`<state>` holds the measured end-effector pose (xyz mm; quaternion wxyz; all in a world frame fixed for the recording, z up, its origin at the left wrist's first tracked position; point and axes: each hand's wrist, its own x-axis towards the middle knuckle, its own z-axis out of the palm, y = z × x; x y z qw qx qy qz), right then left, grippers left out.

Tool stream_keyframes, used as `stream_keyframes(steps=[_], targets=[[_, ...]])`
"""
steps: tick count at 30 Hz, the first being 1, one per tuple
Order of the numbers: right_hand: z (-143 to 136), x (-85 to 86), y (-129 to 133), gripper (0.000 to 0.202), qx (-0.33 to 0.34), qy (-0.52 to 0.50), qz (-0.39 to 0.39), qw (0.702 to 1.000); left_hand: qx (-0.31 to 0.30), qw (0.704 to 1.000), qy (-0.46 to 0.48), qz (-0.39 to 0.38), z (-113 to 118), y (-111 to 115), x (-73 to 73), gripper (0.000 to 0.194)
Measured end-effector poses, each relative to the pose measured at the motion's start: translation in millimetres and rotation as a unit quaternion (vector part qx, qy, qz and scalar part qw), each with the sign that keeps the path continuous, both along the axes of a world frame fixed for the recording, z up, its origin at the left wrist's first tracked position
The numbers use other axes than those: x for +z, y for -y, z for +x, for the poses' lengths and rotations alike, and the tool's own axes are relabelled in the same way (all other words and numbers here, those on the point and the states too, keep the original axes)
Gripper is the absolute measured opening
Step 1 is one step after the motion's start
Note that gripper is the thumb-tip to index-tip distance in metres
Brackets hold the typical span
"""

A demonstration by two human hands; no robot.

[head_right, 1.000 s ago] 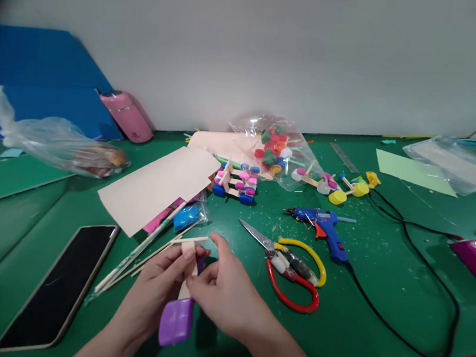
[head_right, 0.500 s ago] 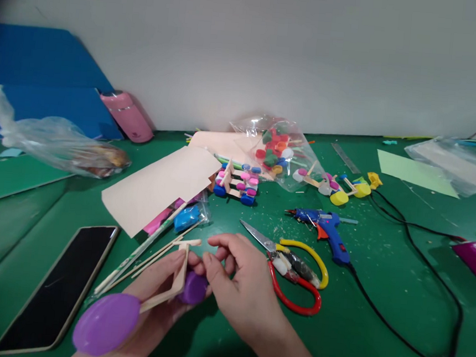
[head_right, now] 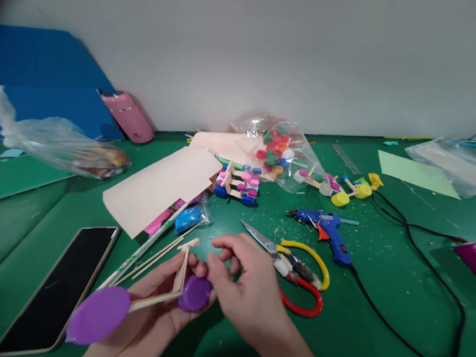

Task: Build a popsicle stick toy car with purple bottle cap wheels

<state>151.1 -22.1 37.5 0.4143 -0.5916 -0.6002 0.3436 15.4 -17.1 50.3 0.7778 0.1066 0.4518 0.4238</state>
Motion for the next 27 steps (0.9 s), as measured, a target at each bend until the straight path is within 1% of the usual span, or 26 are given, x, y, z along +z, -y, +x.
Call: stream_keyframes(steps=[2,3,4,6,7,9,10,12,14,16,18,20,22,23,24,25,26,27], targets=[[23,-4.9,1,0.016,-0.057,0.039,-0.004,0.998,0.004,0.998,0.055,-0.035,-1,-1,-2.4,0.010],[39,-9.2,1,0.018,-0.108,0.070,0.003,0.992,0.006,0.996,0.074,-0.048,-2,-2,-3.4,0.009],[58,-14.8,1,0.019,-0.167,0.113,0.016,0.979,0.008,0.996,0.078,-0.048,-2,-3,-4.4,0.009],[97,-29.1,1,0.026,-0.249,0.218,0.035,0.943,0.007,0.996,0.077,-0.043,-2,-3,-6.3,0.011],[116,-37.0,1,0.032,-0.268,0.274,0.022,0.923,0.005,0.996,0.077,-0.040,-2,-4,-7.3,0.012],[145,-52.4,1,0.042,-0.279,0.358,-0.018,0.891,-0.002,0.996,0.077,-0.034,-1,-4,-9.5,0.015],[155,-59.0,0,0.044,-0.268,0.377,-0.045,0.885,-0.005,0.997,0.075,-0.032,-1,-4,-10.8,0.017],[167,-68.5,-2,0.047,-0.264,0.378,-0.072,0.884,-0.010,0.997,0.069,-0.022,-2,-4,-13.7,0.020],[170,-71.7,-6,0.049,-0.270,0.361,-0.093,0.888,-0.016,0.998,0.058,0.001,-3,-4,-17.0,0.022],[172,-68.5,-9,0.051,-0.279,0.343,-0.117,0.889,-0.019,0.999,0.032,0.033,-3,-4,-19.9,0.023],[174,-59.8,-9,0.045,-0.280,0.322,-0.138,0.894,-0.024,0.998,-0.004,0.057,-3,-4,-22.1,0.025],[175,-47.5,-7,0.033,-0.273,0.304,-0.152,0.900,-0.025,0.997,-0.028,0.067,-2,-4,-23.0,0.026],[171,-33.8,-1,0.023,-0.268,0.257,-0.156,0.915,-0.018,0.997,-0.028,0.065,0,-4,-22.8,0.026],[167,-27.2,3,0.019,-0.247,0.198,-0.163,0.934,-0.009,0.998,-0.022,0.060,2,-4,-22.4,0.025],[161,-21.0,8,0.017,-0.234,0.067,-0.161,0.957,0.001,0.998,-0.015,0.055,3,-4,-21.8,0.023],[154,-15.5,12,0.017,-0.189,-0.058,-0.184,0.963,0.010,0.999,-0.006,0.049,5,-4,-21.1,0.021],[145,-11.0,17,0.017,-0.142,-0.129,-0.210,0.959,0.018,0.999,0.004,0.042,6,-4,-20.4,0.020],[137,-7.7,22,0.017,-0.113,-0.168,-0.215,0.955,0.023,0.999,0.015,0.036,7,-4,-19.9,0.018]])
